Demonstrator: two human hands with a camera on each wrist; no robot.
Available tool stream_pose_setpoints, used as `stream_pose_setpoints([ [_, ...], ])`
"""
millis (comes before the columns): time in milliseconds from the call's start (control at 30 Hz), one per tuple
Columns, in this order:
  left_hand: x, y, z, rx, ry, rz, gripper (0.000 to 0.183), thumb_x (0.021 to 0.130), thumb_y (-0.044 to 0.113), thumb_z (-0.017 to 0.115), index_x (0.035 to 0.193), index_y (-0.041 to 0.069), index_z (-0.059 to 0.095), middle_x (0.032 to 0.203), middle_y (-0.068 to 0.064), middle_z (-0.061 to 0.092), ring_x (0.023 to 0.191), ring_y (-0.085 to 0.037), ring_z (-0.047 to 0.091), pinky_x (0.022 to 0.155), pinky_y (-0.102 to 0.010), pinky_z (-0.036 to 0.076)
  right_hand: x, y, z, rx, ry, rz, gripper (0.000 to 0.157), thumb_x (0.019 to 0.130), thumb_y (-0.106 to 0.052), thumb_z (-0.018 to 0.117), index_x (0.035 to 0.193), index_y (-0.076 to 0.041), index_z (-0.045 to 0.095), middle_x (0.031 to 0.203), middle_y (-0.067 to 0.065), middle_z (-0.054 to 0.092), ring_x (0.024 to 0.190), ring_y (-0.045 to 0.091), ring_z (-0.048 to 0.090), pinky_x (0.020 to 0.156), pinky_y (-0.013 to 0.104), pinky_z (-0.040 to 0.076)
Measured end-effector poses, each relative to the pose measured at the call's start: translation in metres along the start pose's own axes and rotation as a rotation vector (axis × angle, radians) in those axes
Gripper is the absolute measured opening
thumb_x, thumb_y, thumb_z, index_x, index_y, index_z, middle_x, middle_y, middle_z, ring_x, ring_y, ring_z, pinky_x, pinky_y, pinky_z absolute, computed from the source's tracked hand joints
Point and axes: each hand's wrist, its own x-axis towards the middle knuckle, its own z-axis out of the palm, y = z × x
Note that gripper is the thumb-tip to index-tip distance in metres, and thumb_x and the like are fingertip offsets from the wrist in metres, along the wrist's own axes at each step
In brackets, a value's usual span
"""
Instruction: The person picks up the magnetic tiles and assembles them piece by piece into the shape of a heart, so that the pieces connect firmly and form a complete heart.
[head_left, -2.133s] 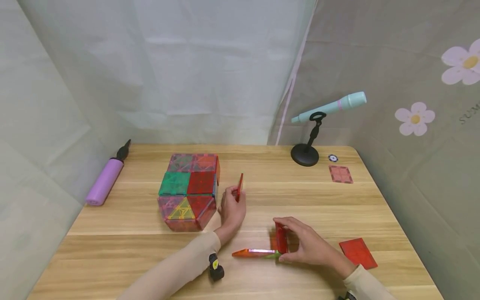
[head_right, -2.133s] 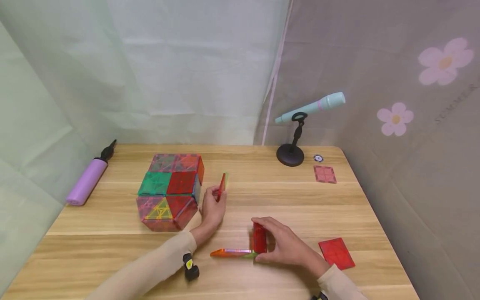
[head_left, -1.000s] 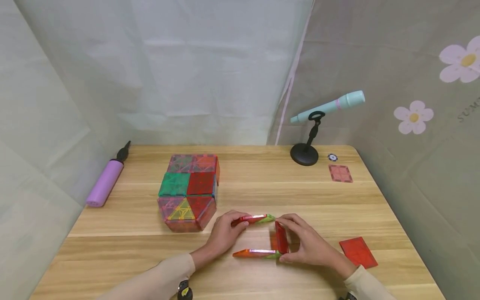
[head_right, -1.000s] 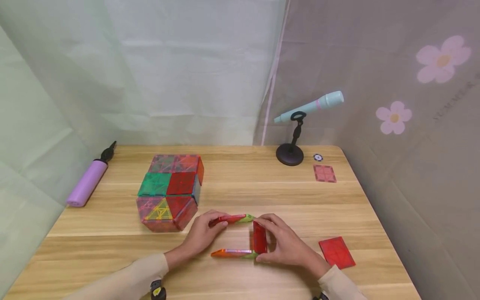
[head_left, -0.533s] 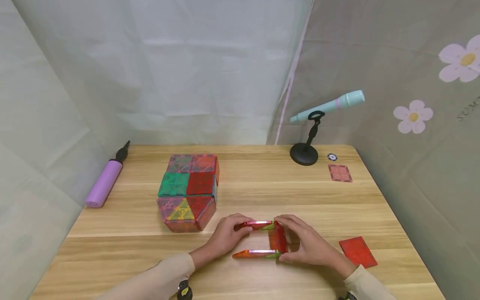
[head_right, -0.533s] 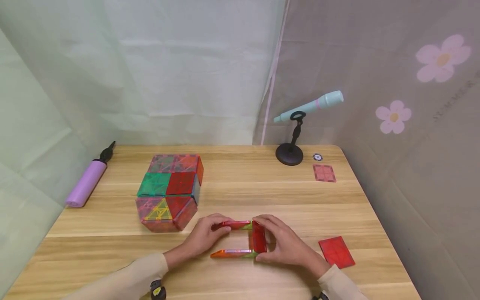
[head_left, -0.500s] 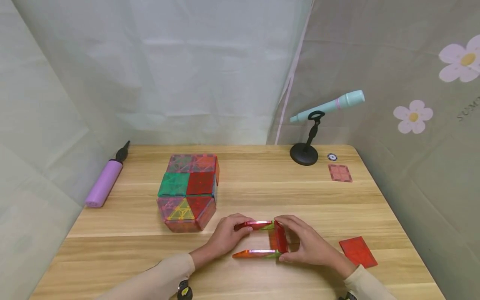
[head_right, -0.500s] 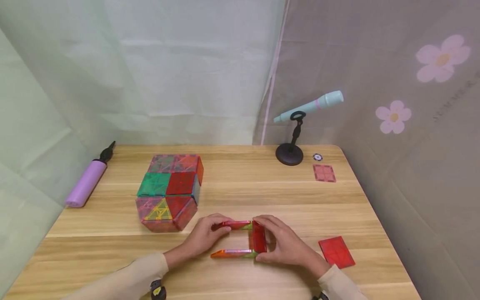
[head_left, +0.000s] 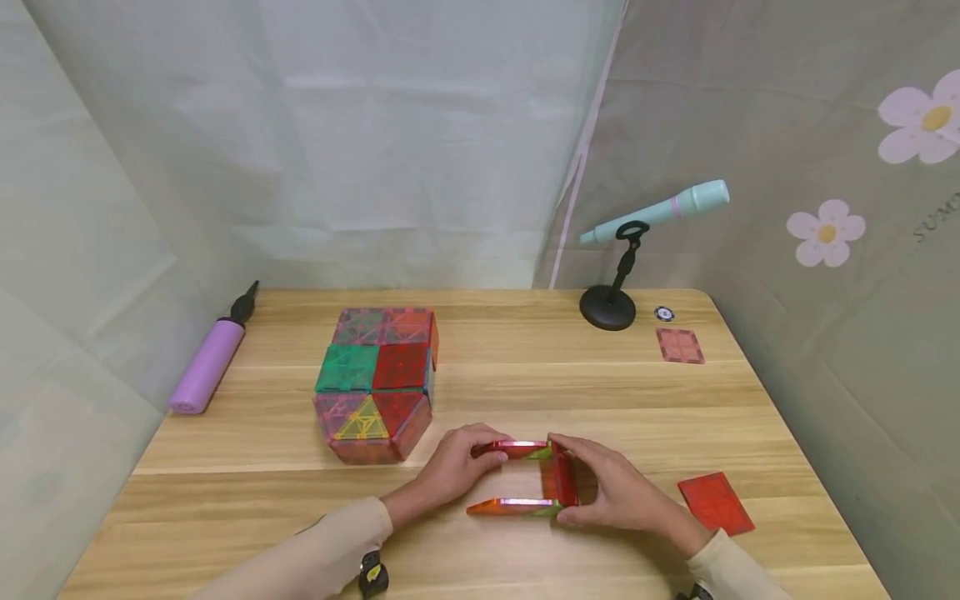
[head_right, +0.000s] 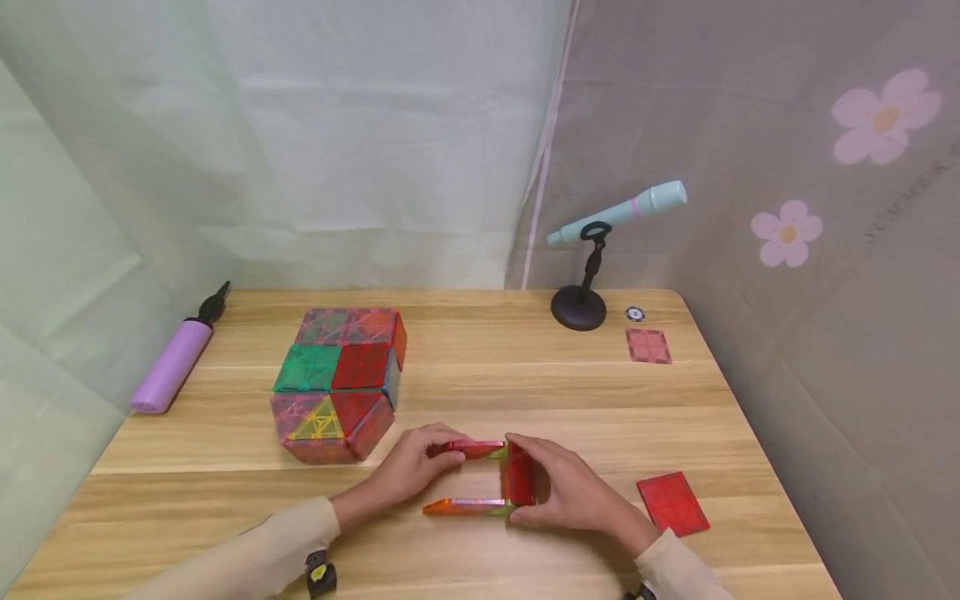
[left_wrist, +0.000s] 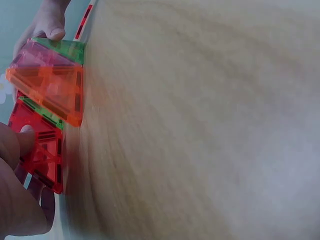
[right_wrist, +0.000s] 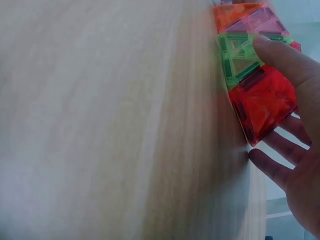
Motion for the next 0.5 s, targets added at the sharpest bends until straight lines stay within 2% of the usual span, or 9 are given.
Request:
stream_pose_setpoints([
  [267, 0.001, -0.002, -0.005, -0.007, 0.032, -0.01, 0.021, 0.092, 0.013, 0.076, 0.112, 0.016, 0.079, 0.105, 0.005, 0.074, 0.1, -0.013, 0.068, 0.09, -0.031, 0.055, 0.009, 0.0, -0.001, 0.034, -0.018, -0.024, 0.096, 0.074, -0.052, 0.089, 0.153, -0.018, 0.047, 0.141, -0.006, 0.059, 0.127, 0.013, 0.057, 0.107, 0.045, 0.048],
  [500, 0.007, -0.004, -0.007, -0.017, 0.041, -0.028, 0.02, 0.093, 0.013, 0.075, 0.112, 0.017, 0.079, 0.107, 0.004, 0.075, 0.103, -0.013, 0.068, 0.092, -0.033, 0.055, 0.018, 0.006, -0.004, 0.057, -0.028, -0.009, 0.096, 0.074, -0.058, 0.086, 0.154, -0.024, 0.045, 0.139, -0.006, 0.06, 0.123, 0.01, 0.058, 0.107, 0.044, 0.048],
])
